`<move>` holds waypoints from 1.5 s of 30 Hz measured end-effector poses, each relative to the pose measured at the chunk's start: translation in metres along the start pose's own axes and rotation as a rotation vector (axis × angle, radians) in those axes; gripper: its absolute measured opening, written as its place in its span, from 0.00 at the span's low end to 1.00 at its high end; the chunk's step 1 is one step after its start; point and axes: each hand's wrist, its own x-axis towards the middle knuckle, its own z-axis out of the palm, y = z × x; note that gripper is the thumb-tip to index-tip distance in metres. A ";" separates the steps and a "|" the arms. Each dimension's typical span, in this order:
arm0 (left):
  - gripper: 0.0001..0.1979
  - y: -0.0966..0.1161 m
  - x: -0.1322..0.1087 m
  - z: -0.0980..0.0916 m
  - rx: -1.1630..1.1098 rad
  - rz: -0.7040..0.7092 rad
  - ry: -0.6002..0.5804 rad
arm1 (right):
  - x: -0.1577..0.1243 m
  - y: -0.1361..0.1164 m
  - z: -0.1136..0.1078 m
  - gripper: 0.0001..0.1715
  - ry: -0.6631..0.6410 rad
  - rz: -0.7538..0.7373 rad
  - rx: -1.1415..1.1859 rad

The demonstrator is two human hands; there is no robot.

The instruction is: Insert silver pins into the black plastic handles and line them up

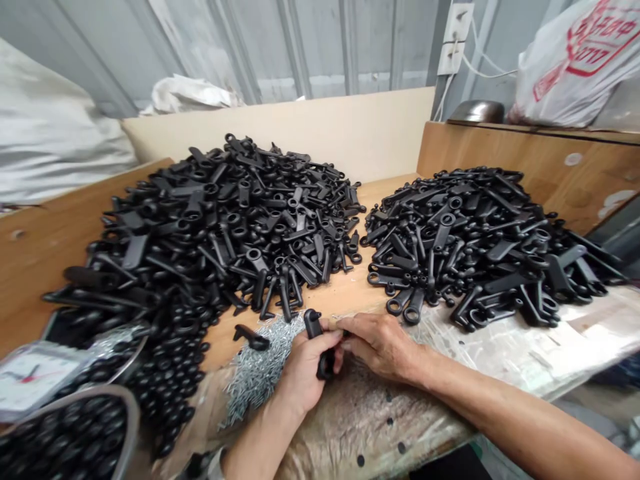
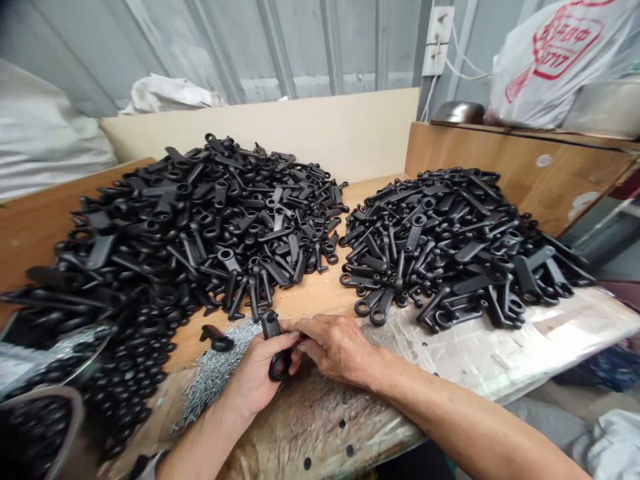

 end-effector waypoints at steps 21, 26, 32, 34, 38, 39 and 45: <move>0.07 -0.006 -0.007 0.009 0.509 0.363 0.098 | 0.010 -0.003 0.008 0.11 0.018 0.435 1.164; 0.06 -0.004 -0.008 0.008 0.601 0.389 0.139 | 0.009 -0.005 0.008 0.12 0.016 0.469 1.161; 0.06 -0.007 -0.005 0.003 0.775 0.418 0.191 | 0.009 -0.004 0.009 0.14 0.028 0.477 1.168; 0.06 -0.009 -0.005 0.002 0.828 0.458 0.197 | 0.008 -0.003 0.009 0.15 0.031 0.485 1.170; 0.06 -0.012 -0.005 0.000 0.973 0.576 0.242 | 0.007 -0.003 0.011 0.17 0.042 0.531 1.221; 0.06 -0.013 -0.005 0.000 1.016 0.610 0.252 | 0.006 -0.003 0.011 0.17 0.045 0.545 1.242; 0.07 -0.016 -0.004 -0.004 1.278 0.936 0.333 | 0.004 -0.007 0.010 0.17 0.052 0.592 1.256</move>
